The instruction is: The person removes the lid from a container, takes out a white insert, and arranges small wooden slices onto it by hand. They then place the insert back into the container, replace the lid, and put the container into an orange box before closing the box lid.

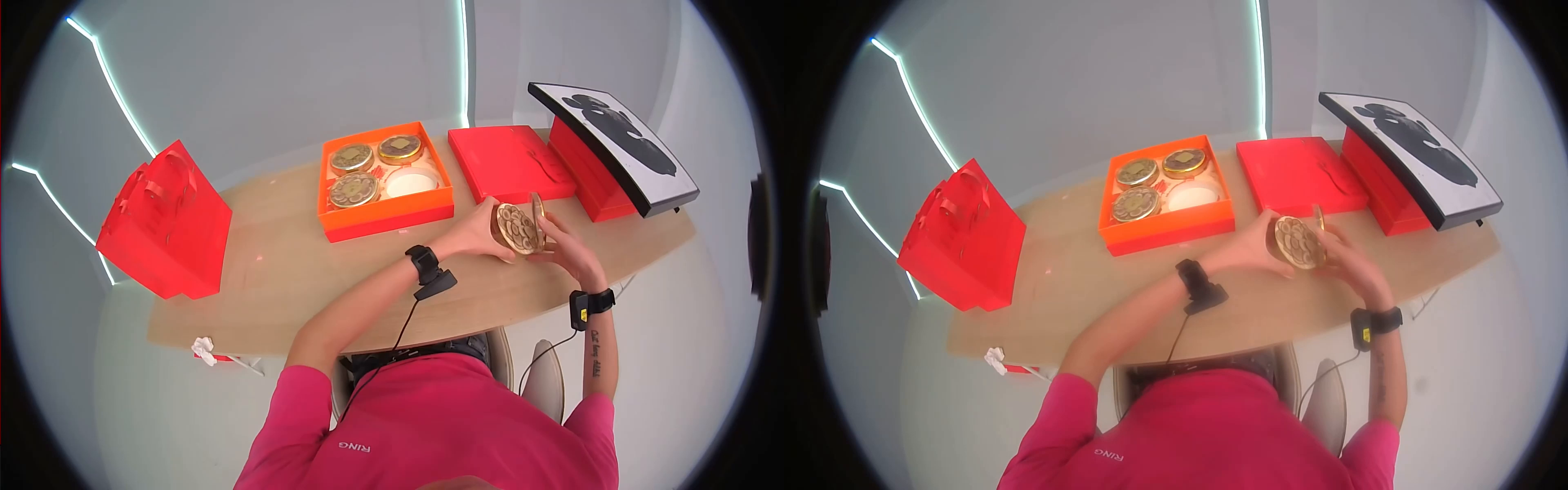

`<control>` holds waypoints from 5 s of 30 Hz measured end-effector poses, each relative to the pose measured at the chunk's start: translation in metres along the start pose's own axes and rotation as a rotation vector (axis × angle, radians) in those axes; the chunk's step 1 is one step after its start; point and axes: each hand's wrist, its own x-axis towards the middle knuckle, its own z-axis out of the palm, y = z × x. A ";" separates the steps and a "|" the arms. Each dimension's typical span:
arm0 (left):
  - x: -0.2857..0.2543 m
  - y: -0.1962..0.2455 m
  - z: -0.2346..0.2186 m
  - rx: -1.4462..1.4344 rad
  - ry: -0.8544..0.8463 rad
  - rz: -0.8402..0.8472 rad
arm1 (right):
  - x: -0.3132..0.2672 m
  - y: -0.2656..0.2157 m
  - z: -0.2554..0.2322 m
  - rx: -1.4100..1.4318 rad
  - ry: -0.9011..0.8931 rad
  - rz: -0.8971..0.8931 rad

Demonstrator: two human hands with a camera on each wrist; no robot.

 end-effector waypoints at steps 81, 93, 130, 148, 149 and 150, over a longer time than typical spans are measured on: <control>0.058 0.064 0.038 0.511 -0.164 0.317 | -0.037 0.026 -0.028 -0.050 0.509 -0.378; 0.051 0.079 0.009 0.424 -0.040 0.336 | -0.047 0.006 -0.016 -0.086 0.517 -0.423; -0.239 0.009 -0.125 0.251 -0.050 -0.009 | 0.031 -0.071 0.185 0.226 -0.271 -0.135; -0.263 0.020 -0.097 0.574 -0.130 -0.105 | 0.130 -0.011 0.441 -0.068 -1.163 0.583; -0.264 0.022 -0.096 0.554 -0.103 -0.097 | 0.126 -0.009 0.447 -0.067 -1.133 0.599; -0.265 0.024 -0.095 0.532 -0.078 -0.088 | 0.126 -0.008 0.450 -0.068 -1.167 0.553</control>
